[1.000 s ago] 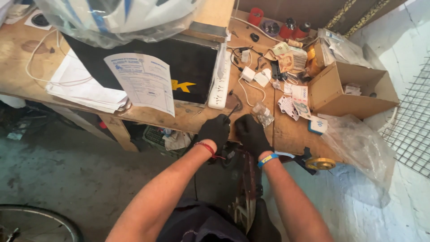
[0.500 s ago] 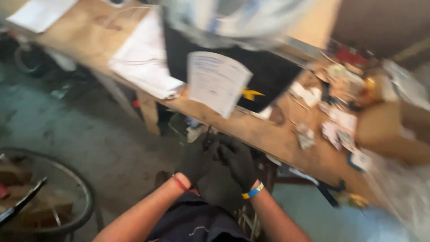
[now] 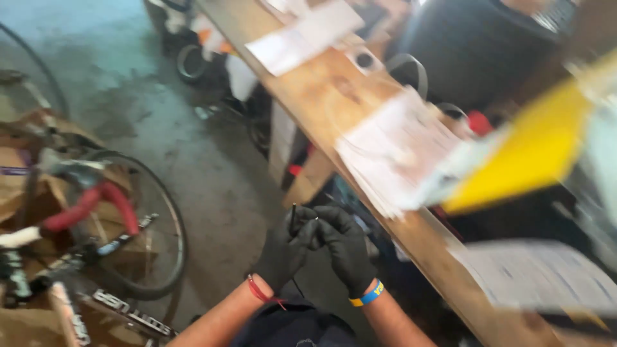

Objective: Adjusting the front brake cable of a bicycle by tensioning the cable with pliers and tightening the anchor bolt with a wrench.

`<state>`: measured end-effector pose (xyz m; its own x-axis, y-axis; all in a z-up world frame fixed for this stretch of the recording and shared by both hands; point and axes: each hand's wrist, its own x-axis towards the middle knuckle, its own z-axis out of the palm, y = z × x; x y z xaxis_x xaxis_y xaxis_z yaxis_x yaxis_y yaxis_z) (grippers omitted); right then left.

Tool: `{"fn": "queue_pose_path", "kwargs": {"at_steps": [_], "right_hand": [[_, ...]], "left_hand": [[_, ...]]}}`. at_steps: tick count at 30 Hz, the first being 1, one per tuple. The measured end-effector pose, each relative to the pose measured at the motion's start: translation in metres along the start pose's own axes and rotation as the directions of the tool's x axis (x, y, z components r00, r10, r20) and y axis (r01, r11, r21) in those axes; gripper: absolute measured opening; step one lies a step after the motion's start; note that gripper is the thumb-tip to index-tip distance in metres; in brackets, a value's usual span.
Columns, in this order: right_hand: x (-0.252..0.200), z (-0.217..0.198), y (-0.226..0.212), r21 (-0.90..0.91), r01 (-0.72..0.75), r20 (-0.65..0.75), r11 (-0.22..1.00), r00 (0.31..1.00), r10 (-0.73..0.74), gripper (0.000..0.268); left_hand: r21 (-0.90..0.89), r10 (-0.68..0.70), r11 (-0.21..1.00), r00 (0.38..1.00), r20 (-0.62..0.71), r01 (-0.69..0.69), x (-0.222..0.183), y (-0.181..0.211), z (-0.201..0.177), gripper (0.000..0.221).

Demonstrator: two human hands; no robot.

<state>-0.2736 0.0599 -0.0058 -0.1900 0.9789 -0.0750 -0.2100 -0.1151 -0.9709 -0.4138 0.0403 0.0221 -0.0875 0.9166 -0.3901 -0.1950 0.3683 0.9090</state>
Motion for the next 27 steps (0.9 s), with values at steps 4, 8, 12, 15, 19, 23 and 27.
{"fn": "queue_pose_path", "kwargs": {"at_steps": [4,8,12,15,19,23,27], "right_hand": [[0.071,0.072,0.008,0.008,-0.030,0.042,1.000,0.999,0.029,0.021],[0.131,0.141,0.012,-0.048,-0.065,0.059,0.997,0.996,0.068,0.024],[0.192,0.213,-0.012,-0.084,-0.143,0.082,0.986,0.985,0.149,0.022],[0.243,0.255,-0.015,-0.159,-0.128,0.140,0.979,0.979,0.151,0.027],[0.327,0.312,-0.011,-0.163,-0.151,0.260,0.975,0.947,0.190,0.023],[0.423,0.369,0.005,-0.033,-0.169,0.307,0.985,0.936,0.171,0.017],[0.540,0.428,0.011,-0.099,-0.036,0.405,0.994,0.911,0.073,0.008]], "left_hand": [[-0.012,0.065,0.998,0.992,-0.106,-0.067,0.043,0.036,-0.071,0.019],[-0.016,0.265,0.962,0.945,-0.190,-0.273,0.078,0.065,-0.137,0.010],[0.003,0.425,0.899,0.872,-0.243,-0.438,0.122,0.094,-0.192,0.010],[0.142,0.369,0.930,0.861,-0.351,-0.340,0.153,0.124,-0.228,0.021],[0.046,0.282,0.955,0.847,-0.451,-0.293,0.211,0.163,-0.280,0.021],[-0.004,0.350,0.909,0.770,-0.534,-0.416,0.291,0.203,-0.328,0.017],[0.207,0.473,0.871,0.650,-0.596,-0.445,0.393,0.239,-0.391,0.018]]}}
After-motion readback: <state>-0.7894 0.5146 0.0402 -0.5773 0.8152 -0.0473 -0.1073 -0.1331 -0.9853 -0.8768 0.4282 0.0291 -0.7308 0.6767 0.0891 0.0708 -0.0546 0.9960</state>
